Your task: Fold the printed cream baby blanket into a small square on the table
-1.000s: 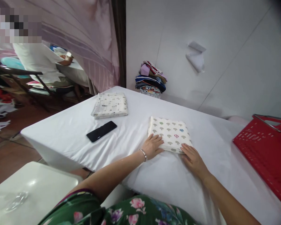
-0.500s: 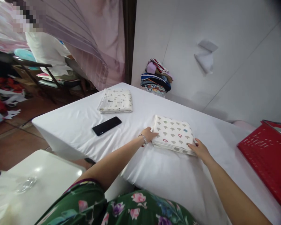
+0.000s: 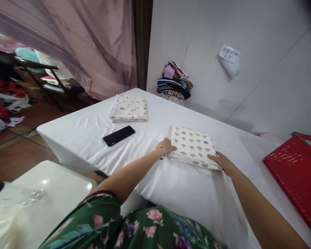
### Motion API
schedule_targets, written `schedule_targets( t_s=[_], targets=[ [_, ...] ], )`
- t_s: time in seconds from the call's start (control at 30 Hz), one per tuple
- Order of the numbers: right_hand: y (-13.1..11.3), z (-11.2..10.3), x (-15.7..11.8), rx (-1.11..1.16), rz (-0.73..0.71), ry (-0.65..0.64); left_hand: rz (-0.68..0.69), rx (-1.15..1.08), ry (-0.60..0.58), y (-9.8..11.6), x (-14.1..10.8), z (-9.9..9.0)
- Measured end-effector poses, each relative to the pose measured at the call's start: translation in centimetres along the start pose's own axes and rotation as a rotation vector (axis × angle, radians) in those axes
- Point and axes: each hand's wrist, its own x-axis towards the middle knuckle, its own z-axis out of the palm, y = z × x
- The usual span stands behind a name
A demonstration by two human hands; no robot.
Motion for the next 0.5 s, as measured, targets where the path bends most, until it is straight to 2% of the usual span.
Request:
schedule_targets(
  t_s=[0.13,0.23,0.37,0.5],
  targets=[
    [0.5,0.0,-0.3,0.196,-0.049,-0.032,0.021,0.057,0.025,0.1,-0.4,0.3],
    [1.0,-0.2,0.0,0.306,-0.089,0.006,0.015,0.019,0.011,0.2,-0.6,0.6],
    [1.6,-0.6,1.1,0.205,-0.081,0.126,0.053,-0.001,-0.026,0.3,-1.0,1.2],
    [2.0,-1.0,1.6,0.066,-0.117,0.125,0.105,-0.042,0.01,-0.4,-1.3,1.5]
  ],
)
